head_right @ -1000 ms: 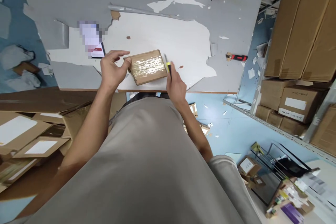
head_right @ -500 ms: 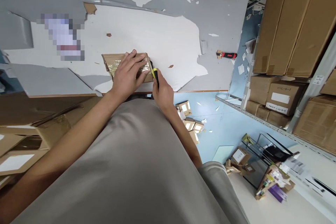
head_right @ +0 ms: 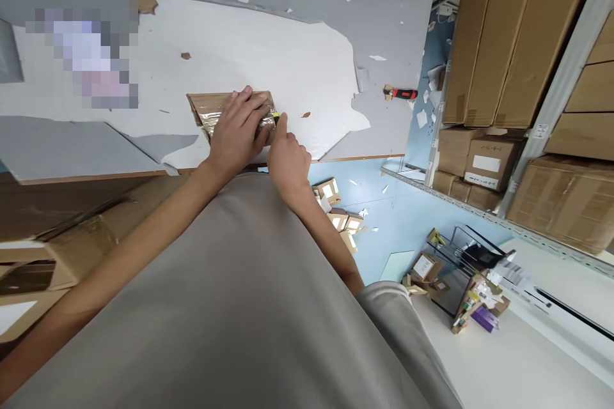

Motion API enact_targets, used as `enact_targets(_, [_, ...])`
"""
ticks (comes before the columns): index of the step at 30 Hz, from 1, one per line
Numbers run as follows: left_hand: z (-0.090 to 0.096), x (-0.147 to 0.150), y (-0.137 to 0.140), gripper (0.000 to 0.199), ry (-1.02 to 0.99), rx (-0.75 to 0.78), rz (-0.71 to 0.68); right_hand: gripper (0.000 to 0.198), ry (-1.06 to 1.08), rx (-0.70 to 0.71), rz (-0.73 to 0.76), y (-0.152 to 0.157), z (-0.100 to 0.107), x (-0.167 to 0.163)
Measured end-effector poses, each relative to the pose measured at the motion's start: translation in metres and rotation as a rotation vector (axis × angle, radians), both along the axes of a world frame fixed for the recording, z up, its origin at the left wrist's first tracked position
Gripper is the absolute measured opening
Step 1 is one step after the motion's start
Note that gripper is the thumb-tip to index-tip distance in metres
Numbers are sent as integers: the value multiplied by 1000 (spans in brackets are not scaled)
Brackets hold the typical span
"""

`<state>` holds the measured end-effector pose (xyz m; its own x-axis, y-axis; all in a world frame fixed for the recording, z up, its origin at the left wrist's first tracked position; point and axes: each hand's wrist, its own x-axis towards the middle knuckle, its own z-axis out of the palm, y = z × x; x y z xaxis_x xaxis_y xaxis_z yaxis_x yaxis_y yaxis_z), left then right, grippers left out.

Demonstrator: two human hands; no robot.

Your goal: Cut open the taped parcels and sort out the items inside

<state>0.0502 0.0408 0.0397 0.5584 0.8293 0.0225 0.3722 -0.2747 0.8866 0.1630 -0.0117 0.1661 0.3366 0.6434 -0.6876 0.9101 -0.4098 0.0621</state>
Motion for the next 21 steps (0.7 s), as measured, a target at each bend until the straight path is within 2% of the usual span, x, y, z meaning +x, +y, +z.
enact_targets(5, [-4, 2, 0, 53, -6, 32, -20, 70, -37, -25, -7, 8, 10, -7])
enact_targets(13, [-11, 4, 0, 51, -29, 49, -21, 63, -64, -36, -76, -11, 28, -15])
enact_targets(21, [-9, -1, -1, 57, -19, 59, -34, 65, -21, 4, -69, -8, 32, -12])
